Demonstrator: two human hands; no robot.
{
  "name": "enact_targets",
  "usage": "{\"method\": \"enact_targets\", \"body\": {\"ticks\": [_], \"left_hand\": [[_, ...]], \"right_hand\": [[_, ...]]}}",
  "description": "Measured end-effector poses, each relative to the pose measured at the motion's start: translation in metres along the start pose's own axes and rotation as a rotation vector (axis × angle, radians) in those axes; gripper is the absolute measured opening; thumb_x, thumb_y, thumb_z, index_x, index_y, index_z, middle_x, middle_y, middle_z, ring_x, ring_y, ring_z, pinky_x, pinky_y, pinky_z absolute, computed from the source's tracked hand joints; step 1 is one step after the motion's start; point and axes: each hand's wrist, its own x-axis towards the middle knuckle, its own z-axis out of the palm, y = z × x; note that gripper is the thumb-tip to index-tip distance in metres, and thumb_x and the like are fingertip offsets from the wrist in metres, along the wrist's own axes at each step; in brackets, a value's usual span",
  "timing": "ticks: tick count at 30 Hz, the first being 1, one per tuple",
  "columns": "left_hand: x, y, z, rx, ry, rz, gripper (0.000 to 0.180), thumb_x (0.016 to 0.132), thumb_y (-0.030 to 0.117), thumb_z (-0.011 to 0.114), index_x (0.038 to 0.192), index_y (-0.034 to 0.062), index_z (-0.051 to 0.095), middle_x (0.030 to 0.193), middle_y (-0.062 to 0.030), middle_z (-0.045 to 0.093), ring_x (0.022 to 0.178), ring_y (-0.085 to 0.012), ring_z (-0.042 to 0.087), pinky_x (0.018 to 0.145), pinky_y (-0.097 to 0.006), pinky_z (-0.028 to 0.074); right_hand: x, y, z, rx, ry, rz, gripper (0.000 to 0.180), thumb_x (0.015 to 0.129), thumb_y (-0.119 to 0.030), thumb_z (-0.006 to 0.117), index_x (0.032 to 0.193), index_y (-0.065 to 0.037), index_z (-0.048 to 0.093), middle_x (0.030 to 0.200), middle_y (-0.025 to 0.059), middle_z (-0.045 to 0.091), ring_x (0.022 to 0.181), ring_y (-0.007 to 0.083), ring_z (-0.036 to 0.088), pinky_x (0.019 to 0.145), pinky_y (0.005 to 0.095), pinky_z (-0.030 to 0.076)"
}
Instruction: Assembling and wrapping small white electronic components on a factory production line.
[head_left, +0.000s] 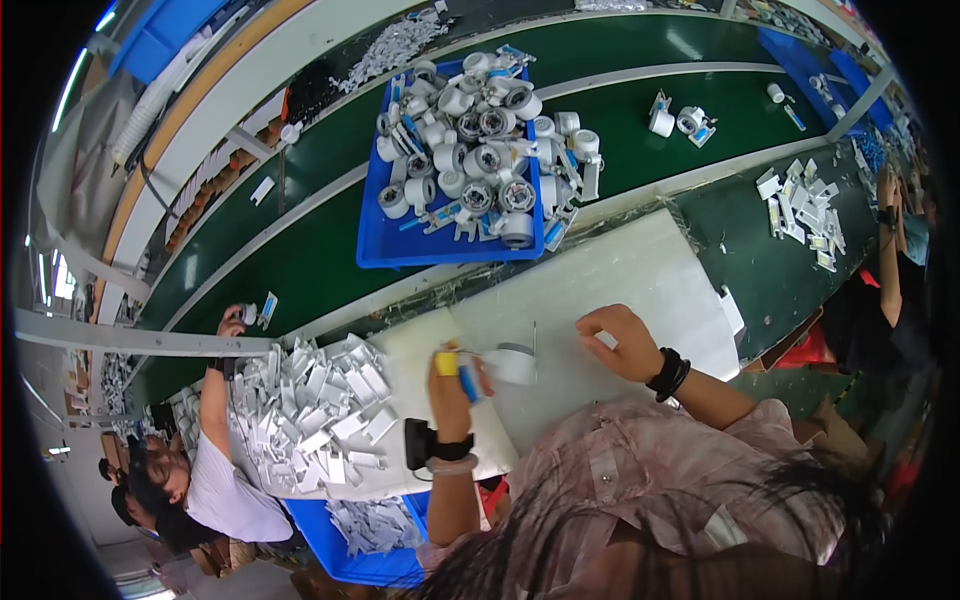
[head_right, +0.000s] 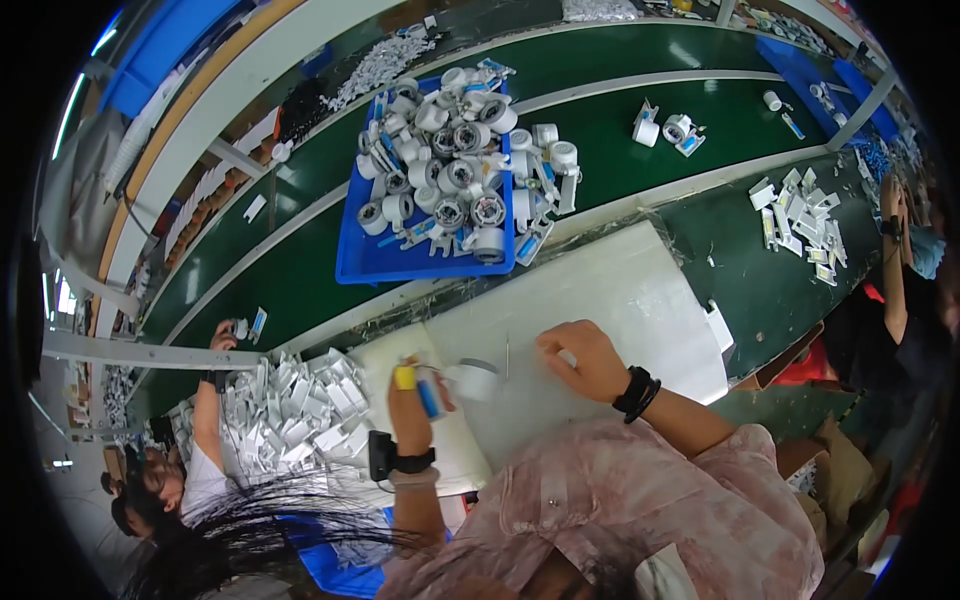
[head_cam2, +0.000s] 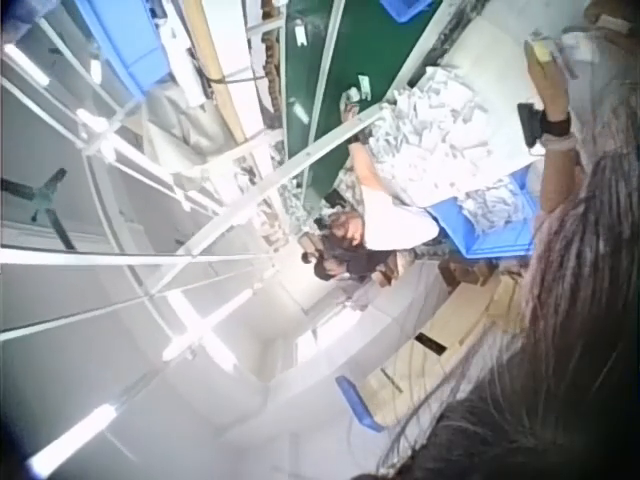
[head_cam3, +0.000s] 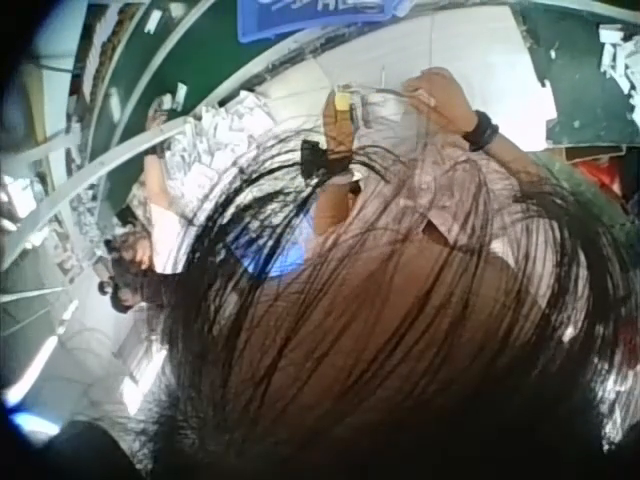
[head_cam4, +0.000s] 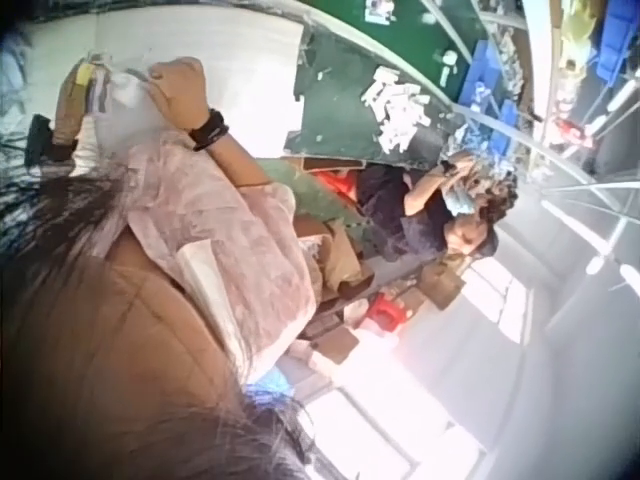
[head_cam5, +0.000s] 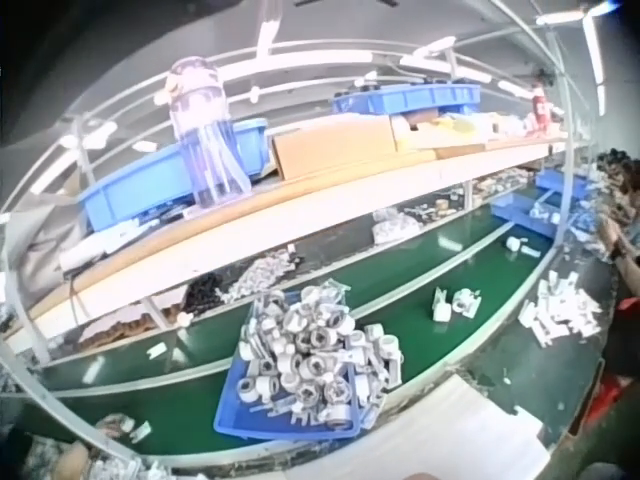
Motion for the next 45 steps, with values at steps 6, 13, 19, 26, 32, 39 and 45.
{"method": "enact_targets", "body": {"ticks": [6,13,19,26,32,39,45], "left_hand": [[0.114,0.022,-0.104,0.273,0.279,0.194,0.024,0.099,0.025,0.039,0.112,0.0067,0.048,0.084,-0.0091,0.062,0.061,-0.0153,0.06,0.046,-0.03,0.054],[0.187,-0.024,-0.191,1.04,0.622,0.409,0.065,0.086,0.013,0.061,0.139,-0.0086,0.03,0.135,-0.03,0.04,0.124,-0.0427,0.041,0.108,-0.047,0.029],[0.125,-0.092,-0.119,0.891,0.257,0.491,0.049,0.078,-0.008,0.059,0.125,0.0011,0.05,0.133,-0.0201,0.047,0.125,-0.0336,0.044,0.102,-0.04,0.036],[0.04,-0.087,-0.017,0.45,-0.149,0.135,0.035,0.089,0.0,0.054,0.124,0.0003,0.052,0.118,-0.0126,0.058,0.104,-0.0213,0.06,0.086,-0.03,0.049],[0.017,-0.03,0.061,0.609,-0.194,0.47,0.047,0.086,0.007,0.064,0.129,-0.0002,0.047,0.123,-0.0181,0.054,0.1,-0.0277,0.062,0.084,-0.033,0.05],[-0.006,-0.037,0.099,1.404,-0.662,0.154,0.052,0.08,0.034,0.07,0.121,0.0085,0.051,0.078,-0.0186,0.066,0.078,-0.0372,0.065,0.066,-0.049,0.05],[-0.006,-0.041,0.07,1.076,-0.508,0.176,0.039,0.084,0.027,0.066,0.114,0.0033,0.059,0.085,-0.0202,0.067,0.072,-0.034,0.066,0.062,-0.042,0.051]], "right_hand": [[0.026,0.118,-0.027,-0.277,0.104,0.18,0.024,0.081,-0.003,0.061,0.104,-0.009,0.06,0.096,0.0112,0.062,0.077,0.03,0.062,0.071,0.0406,0.048],[0.093,0.237,-0.051,-0.819,0.077,0.126,0.034,0.078,-0.006,0.059,0.111,-0.016,0.062,0.104,0.0073,0.056,0.094,0.0273,0.058,0.08,0.0388,0.044],[0.132,0.266,-0.062,-0.98,0.083,-0.141,0.017,0.073,-0.015,0.062,0.087,-0.018,0.071,0.107,0.0058,0.055,0.099,0.024,0.054,0.083,0.038,0.042],[0.107,0.204,-0.074,-0.713,-0.006,-0.23,0.02,0.071,-0.016,0.069,0.09,-0.011,0.065,0.103,0.0079,0.059,0.102,0.0275,0.054,0.085,0.0403,0.043],[0.034,0.103,-0.045,-0.324,-0.409,-0.089,0.015,0.078,-0.015,0.066,0.09,-0.008,0.06,0.087,0.0084,0.058,0.08,0.0289,0.057,0.072,0.0403,0.044],[-0.013,0.027,0.01,0.152,-0.645,0.265,0.022,0.085,-0.017,0.066,0.098,-0.002,0.057,0.094,0.0143,0.06,0.088,0.0313,0.06,0.076,0.0395,0.048],[-0.061,0.054,0.038,0.623,-0.448,0.367,0.038,0.087,-0.02,0.068,0.119,-0.003,0.055,0.114,0.011,0.059,0.109,0.0199,0.054,0.092,0.0324,0.044]]}}
